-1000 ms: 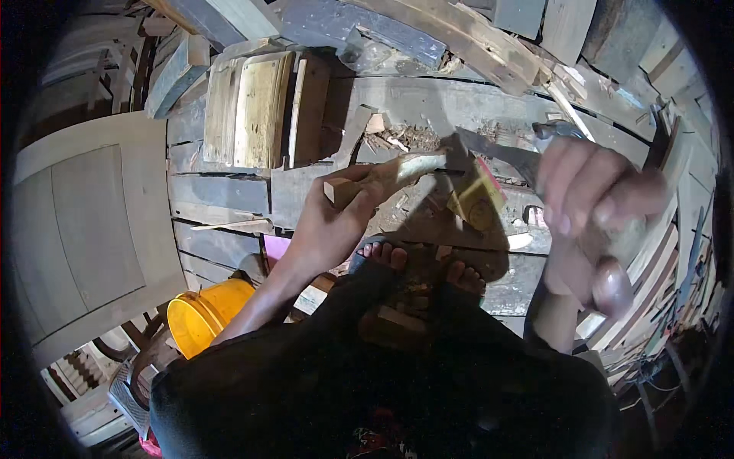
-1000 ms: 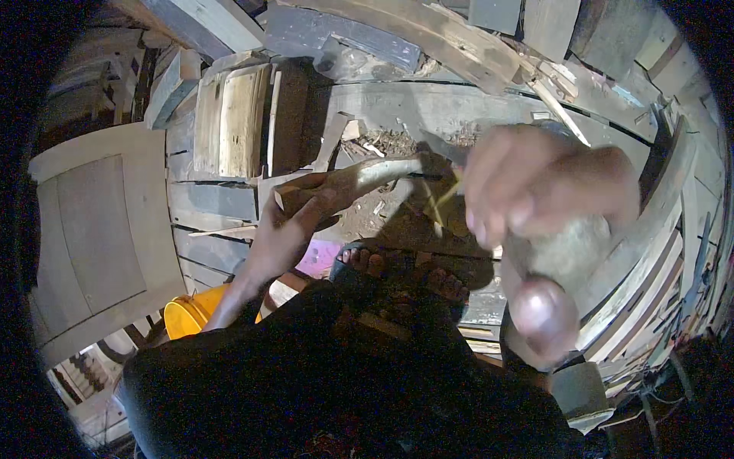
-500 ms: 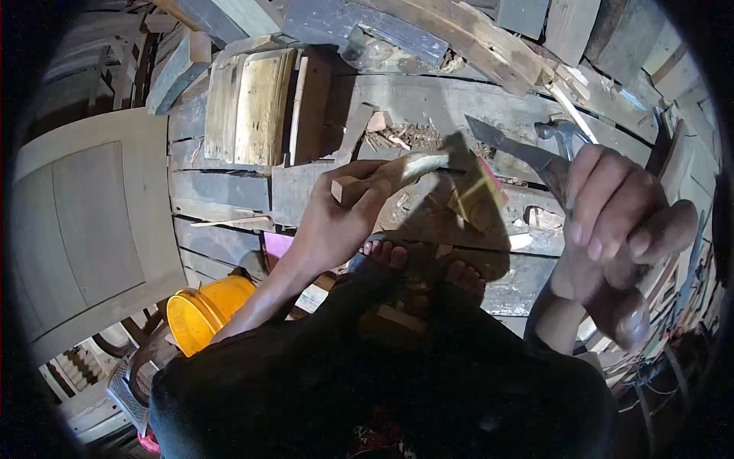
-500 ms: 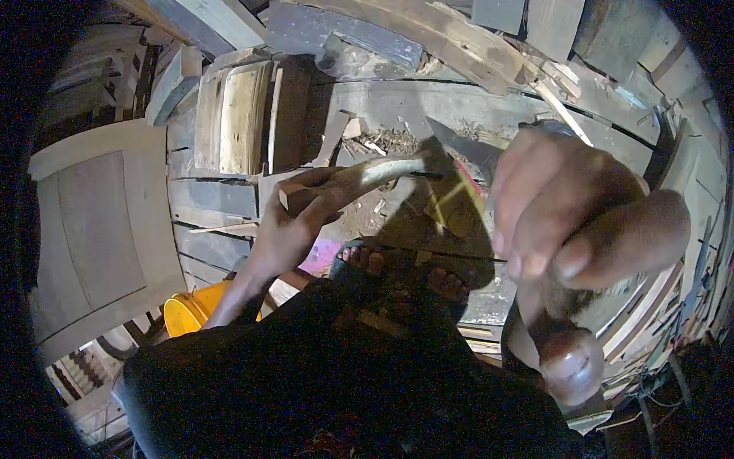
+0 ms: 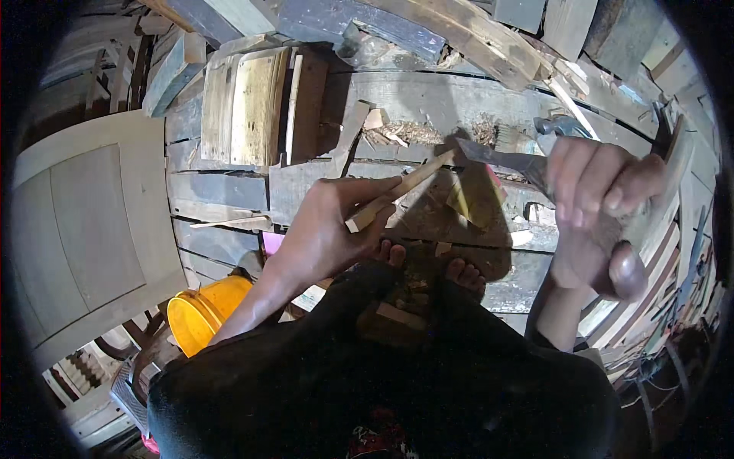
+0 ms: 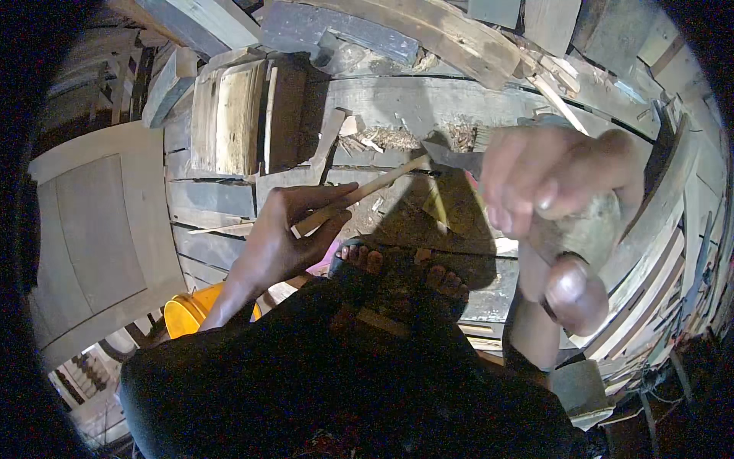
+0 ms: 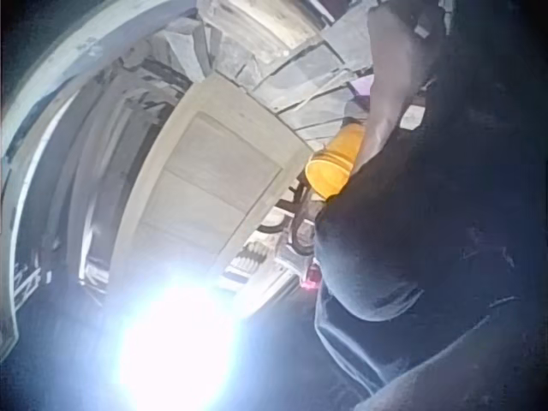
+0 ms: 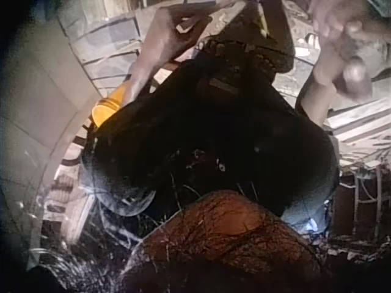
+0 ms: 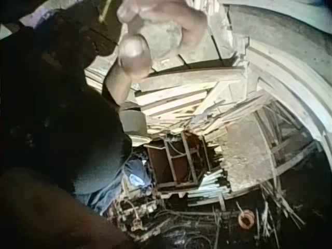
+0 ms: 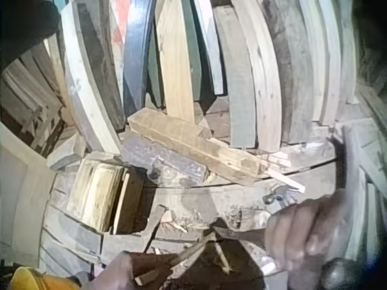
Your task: The person shapes a piece of wood by chiseling it with a blade and a stone, then sands the wood with sandpaper.
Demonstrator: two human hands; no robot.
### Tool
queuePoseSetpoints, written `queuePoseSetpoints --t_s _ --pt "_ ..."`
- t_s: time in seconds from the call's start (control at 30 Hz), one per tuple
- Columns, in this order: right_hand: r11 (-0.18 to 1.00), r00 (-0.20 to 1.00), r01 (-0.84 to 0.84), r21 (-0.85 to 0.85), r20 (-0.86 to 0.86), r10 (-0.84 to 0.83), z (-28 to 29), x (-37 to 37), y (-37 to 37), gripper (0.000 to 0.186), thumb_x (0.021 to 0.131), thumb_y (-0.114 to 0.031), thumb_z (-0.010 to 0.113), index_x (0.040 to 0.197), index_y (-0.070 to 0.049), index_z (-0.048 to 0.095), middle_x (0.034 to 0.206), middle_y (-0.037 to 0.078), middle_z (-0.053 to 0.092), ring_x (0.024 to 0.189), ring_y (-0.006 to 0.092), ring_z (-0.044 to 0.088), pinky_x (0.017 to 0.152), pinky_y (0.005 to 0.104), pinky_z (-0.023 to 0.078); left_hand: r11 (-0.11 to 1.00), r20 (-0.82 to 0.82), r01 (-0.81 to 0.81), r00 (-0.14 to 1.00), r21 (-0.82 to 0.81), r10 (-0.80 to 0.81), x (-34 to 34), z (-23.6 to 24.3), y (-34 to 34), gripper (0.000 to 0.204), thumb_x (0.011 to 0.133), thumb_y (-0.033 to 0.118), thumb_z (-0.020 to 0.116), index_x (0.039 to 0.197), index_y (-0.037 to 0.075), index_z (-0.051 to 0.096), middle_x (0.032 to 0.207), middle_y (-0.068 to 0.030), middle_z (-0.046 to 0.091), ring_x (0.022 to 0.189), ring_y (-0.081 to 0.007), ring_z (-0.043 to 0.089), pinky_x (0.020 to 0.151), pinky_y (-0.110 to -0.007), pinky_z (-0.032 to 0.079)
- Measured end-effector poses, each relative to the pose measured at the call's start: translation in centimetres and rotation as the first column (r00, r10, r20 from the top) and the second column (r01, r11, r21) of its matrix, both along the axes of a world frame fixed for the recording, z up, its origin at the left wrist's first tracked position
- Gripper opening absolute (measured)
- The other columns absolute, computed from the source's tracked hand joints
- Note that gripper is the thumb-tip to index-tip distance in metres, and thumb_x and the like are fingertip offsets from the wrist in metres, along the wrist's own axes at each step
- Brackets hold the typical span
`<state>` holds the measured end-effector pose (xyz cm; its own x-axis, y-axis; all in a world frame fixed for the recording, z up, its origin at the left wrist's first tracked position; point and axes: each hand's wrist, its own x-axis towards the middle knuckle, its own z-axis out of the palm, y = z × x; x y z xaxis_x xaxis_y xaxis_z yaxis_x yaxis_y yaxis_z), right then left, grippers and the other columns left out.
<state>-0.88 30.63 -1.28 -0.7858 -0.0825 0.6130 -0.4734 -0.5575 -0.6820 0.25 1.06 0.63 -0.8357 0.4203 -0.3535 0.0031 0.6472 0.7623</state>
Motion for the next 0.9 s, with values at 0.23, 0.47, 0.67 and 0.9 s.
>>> queuePoseSetpoints --t_s 0.23,0.47,0.67,0.9 --pt "0.986 0.926 0.132 0.1 0.342 -0.159 -3.9 0.5 -2.9 0.037 0.081 -0.033 0.077 0.095 -0.003 0.059 0.078 0.007 0.061 0.063 0.0129 0.056 0.055 0.0264 0.043 0.993 0.006 0.119 0.993 -0.027 -0.119 -0.2 0.6 0.1 0.037 0.092 0.005 0.073 0.128 -0.001 0.071 0.11 -0.0206 0.077 0.091 -0.0174 0.073 0.083 -0.034 0.057" --pt "0.996 0.993 0.039 0.078 0.108 -0.047 0.9 1.4 -0.8 0.04 0.081 -0.038 0.076 0.1 -0.008 0.056 0.075 0.003 0.054 0.061 0.0143 0.051 0.055 0.0305 0.039 0.984 -0.032 0.165 0.985 -0.071 -0.167 0.0 -0.1 -0.5 0.038 0.089 0.002 0.072 0.127 -0.002 0.071 0.118 -0.022 0.075 0.098 -0.0266 0.077 0.087 -0.037 0.059" --pt "0.961 0.943 0.084 0.262 0.291 -0.161 -5.5 0.4 -4.0 0.035 0.075 -0.031 0.077 0.09 -0.002 0.064 0.076 0.007 0.063 0.066 0.014 0.059 0.058 0.0291 0.046 0.944 -0.015 0.268 0.961 -0.19 -0.276 -0.5 0.8 0.1 0.035 0.091 0.006 0.071 0.126 0.0 0.072 0.124 -0.0223 0.072 0.107 -0.0336 0.075 0.095 -0.039 0.059" --pt "0.933 0.924 -0.279 0.227 -0.199 0.325 1.6 -1.8 0.5 0.033 0.086 -0.032 0.077 0.102 -0.012 0.057 0.074 -0.002 0.056 0.058 0.0121 0.051 0.054 0.0276 0.04 0.959 -0.052 0.238 0.967 -0.155 -0.248 -0.1 0.7 -0.1 0.035 0.09 0.006 0.071 0.125 0.001 0.073 0.123 -0.0218 0.073 0.106 -0.0356 0.075 0.096 -0.039 0.058"
